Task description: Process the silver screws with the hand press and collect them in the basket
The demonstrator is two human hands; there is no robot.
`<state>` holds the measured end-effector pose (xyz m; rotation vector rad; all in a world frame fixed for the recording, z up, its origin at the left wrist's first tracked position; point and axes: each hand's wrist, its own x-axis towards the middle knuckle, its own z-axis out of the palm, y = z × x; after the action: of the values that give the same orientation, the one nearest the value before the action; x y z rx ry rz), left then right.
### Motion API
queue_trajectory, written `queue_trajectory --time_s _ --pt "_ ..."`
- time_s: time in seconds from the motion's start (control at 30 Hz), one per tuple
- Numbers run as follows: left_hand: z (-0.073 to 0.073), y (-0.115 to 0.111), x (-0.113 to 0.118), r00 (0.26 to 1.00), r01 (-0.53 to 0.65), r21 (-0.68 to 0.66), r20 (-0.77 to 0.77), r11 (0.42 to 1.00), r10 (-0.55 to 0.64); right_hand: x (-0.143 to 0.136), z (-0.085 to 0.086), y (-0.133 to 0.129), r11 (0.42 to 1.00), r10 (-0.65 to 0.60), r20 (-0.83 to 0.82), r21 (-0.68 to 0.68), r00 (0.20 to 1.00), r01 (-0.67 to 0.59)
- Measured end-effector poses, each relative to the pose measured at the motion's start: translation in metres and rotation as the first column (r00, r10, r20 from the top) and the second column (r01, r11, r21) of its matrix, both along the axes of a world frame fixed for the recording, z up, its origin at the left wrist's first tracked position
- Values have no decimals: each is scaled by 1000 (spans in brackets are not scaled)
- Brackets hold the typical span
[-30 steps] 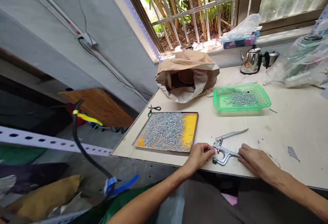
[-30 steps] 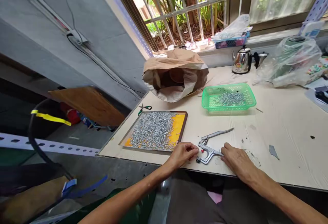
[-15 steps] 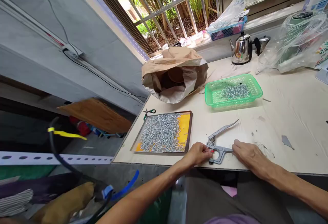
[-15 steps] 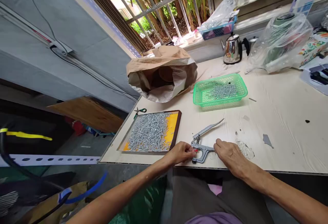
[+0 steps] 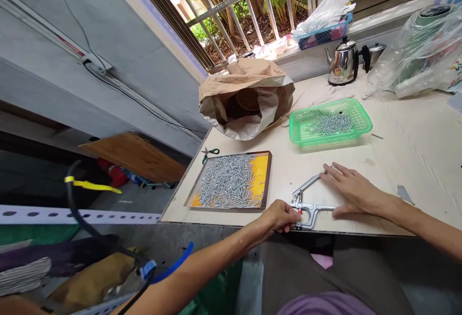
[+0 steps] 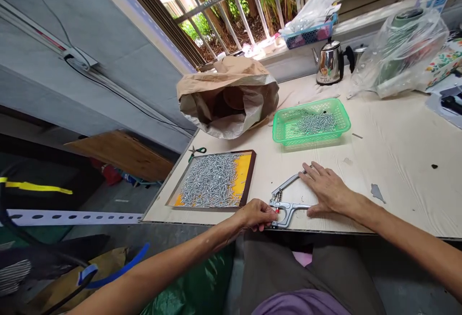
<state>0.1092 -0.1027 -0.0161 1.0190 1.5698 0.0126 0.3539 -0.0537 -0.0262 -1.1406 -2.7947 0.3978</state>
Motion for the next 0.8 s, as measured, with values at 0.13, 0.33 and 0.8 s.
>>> queue_trajectory --time_s 0.13,0.33,0.8 --pt "-4 0 -1 1000 5 -3 -14 1000 -5 -4 -2 15 999 44 29 -2 999 -44" --pt "-4 -4 -2 999 -32 3 24 999 32 -15 15 10 1000 9 121 11 993 -11" --pt "2 -15 26 885 466 713 -389 525 -257 -21 32 -8 999 -19 224 -37 974 28"
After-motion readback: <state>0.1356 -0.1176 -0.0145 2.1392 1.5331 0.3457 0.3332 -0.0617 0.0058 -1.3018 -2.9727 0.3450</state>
